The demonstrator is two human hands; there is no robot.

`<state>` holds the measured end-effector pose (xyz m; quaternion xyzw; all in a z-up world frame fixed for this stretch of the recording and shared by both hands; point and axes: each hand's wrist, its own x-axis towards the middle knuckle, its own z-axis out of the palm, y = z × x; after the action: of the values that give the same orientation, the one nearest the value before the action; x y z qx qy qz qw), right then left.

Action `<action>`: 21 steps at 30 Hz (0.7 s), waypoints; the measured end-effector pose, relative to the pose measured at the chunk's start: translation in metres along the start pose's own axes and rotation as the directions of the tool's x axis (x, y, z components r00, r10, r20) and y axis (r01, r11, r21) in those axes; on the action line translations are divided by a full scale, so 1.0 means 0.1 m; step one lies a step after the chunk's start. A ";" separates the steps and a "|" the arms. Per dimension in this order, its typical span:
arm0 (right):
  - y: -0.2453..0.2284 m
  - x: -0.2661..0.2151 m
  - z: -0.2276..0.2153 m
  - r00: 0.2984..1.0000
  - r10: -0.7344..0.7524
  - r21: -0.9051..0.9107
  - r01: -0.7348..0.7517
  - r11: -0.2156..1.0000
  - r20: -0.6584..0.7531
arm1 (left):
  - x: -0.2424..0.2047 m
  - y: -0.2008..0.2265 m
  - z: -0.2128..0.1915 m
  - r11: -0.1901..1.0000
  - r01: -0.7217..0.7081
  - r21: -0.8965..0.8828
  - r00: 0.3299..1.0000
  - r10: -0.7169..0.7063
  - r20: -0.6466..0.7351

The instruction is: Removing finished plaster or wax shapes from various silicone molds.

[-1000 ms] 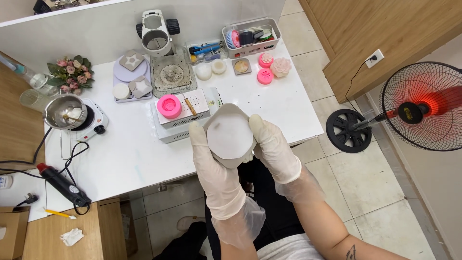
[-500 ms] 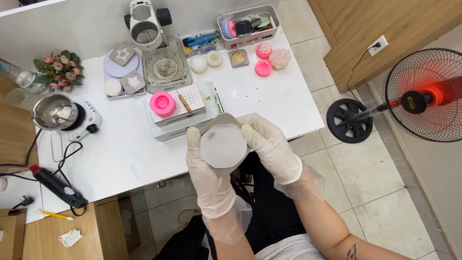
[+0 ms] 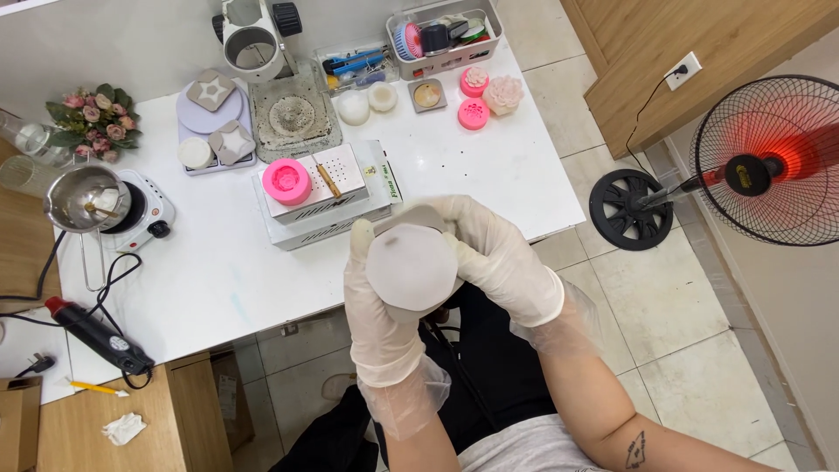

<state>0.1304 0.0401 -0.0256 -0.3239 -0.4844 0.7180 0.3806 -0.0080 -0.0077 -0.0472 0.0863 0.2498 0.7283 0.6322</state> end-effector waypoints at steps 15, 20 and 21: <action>-0.04 0.15 0.03 0.992 0.054 0.134 -0.039 0.990 -0.115 | 0.10 -0.08 -0.06 0.961 -0.149 0.234 0.987 0.160 -0.028; 0.03 0.21 0.04 0.982 0.124 0.155 -0.102 0.983 -0.142 | 0.17 -0.14 -0.09 0.962 -0.165 0.219 0.981 0.182 -0.064; 0.07 0.23 0.02 0.983 0.134 0.174 -0.111 0.979 -0.127 | 0.19 -0.16 -0.11 0.960 -0.186 0.210 0.975 0.206 -0.079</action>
<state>0.1156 0.0573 -0.0342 -0.3693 -0.3745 0.7539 0.3936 -0.0026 0.0090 -0.0682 0.1374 0.3437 0.7617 0.5317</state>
